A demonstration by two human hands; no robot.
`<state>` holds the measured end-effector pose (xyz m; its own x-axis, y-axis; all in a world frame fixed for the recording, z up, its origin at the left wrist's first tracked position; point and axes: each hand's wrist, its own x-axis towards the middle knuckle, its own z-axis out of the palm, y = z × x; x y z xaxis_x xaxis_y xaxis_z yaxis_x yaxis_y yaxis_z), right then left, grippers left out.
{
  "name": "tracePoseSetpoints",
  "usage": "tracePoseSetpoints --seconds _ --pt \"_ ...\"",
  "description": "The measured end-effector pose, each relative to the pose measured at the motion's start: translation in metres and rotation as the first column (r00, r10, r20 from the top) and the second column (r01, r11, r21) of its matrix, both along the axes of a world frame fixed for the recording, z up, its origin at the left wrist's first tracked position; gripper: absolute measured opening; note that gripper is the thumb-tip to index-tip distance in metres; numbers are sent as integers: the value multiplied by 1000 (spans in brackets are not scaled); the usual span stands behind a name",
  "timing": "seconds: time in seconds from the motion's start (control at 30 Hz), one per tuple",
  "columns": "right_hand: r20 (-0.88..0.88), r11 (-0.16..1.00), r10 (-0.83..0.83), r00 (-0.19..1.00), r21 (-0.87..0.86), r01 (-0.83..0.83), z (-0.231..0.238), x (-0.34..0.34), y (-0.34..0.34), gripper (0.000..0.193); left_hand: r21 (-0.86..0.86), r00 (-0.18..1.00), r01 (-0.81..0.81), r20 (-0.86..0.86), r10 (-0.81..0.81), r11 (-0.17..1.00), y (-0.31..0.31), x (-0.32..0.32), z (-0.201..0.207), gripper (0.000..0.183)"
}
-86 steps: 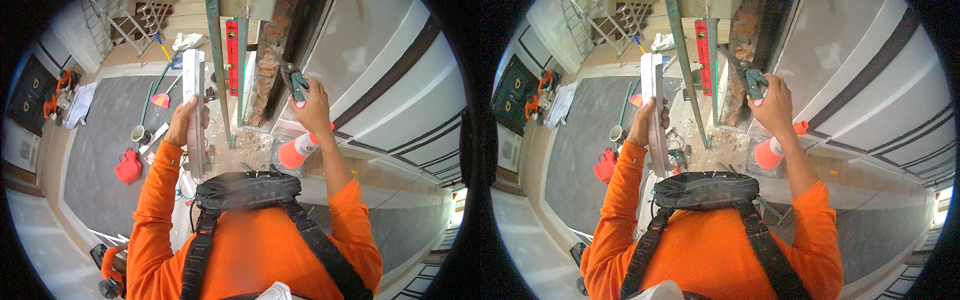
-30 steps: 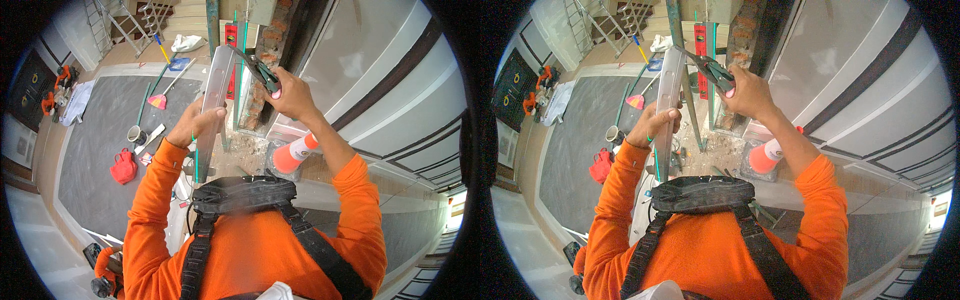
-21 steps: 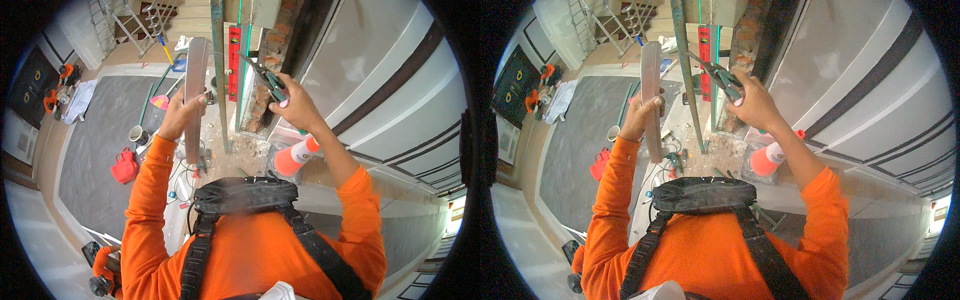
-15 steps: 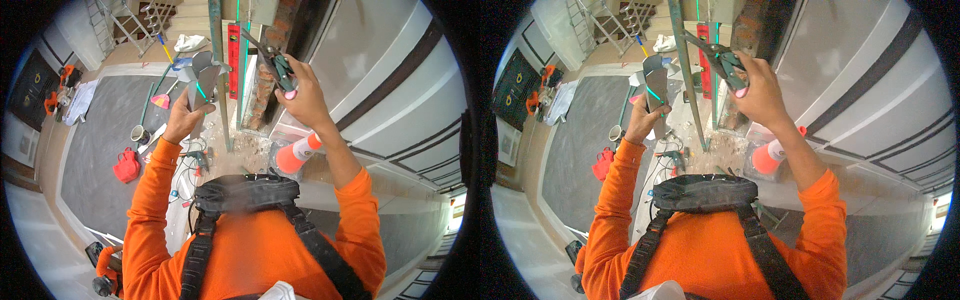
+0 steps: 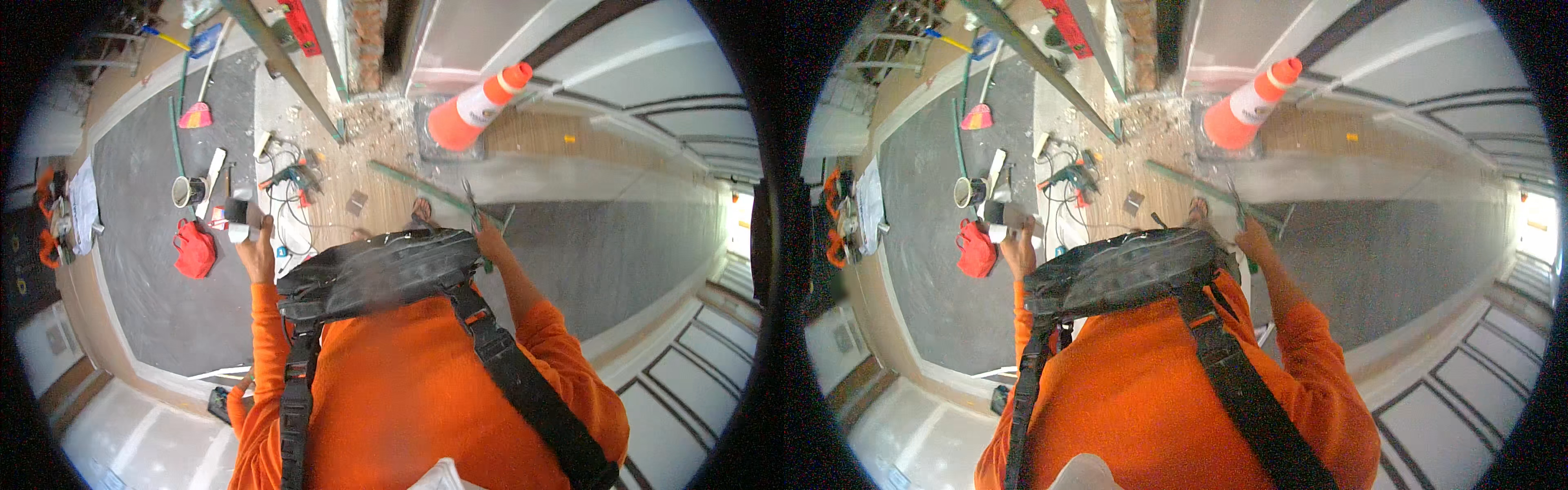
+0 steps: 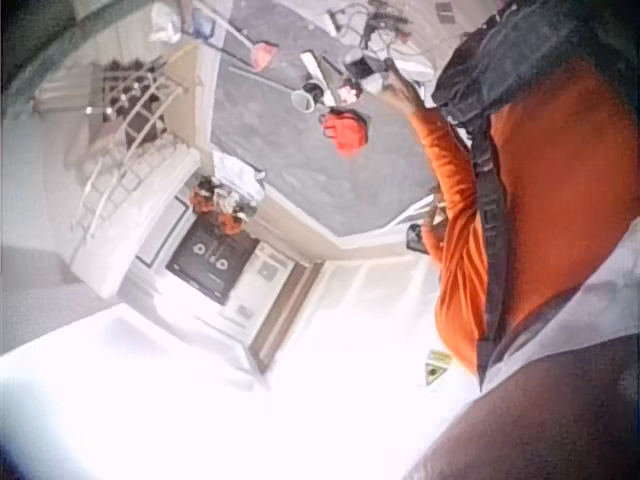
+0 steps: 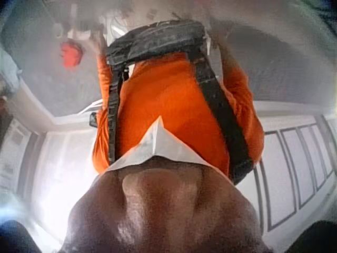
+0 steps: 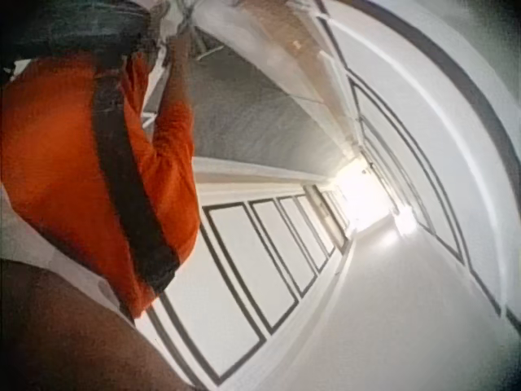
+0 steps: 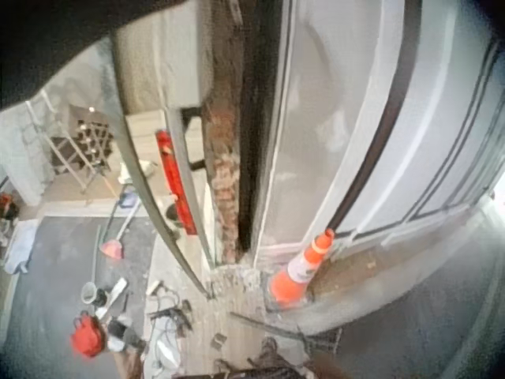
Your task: The person uses tin snips to cut a white metal profile into smaller sections. They repeatedly measure the profile against a wall corner, cut it, and then test the fit of the cut piece against the wall.
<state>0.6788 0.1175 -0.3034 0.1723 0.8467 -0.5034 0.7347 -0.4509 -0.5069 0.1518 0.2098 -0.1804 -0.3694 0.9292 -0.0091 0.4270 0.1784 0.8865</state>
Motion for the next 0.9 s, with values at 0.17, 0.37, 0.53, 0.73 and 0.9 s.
tracePoseSetpoints --seconds 0.17,0.37,0.53,0.73,0.9 --pt "65 702 -376 924 -632 329 -28 20 -138 46 -119 935 -111 325 145 987 -7 22 -43 51" --pt "88 567 -369 925 -768 299 -91 14 -192 23 -189 959 40 283 15 981 57 67 -54 54" --pt "-6 880 -35 999 -474 28 -157 15 -141 34 -283 964 202 229 -138 938 111 123 -77 58" --pt "29 965 9 1000 -263 -1 -190 11 45 38 -266 962 186 245 -120 946 169 203 -102 59" --pt "73 961 -10 997 -276 30 -233 -26 181 38 -132 960 129 263 -91 983 238 243 -149 60"
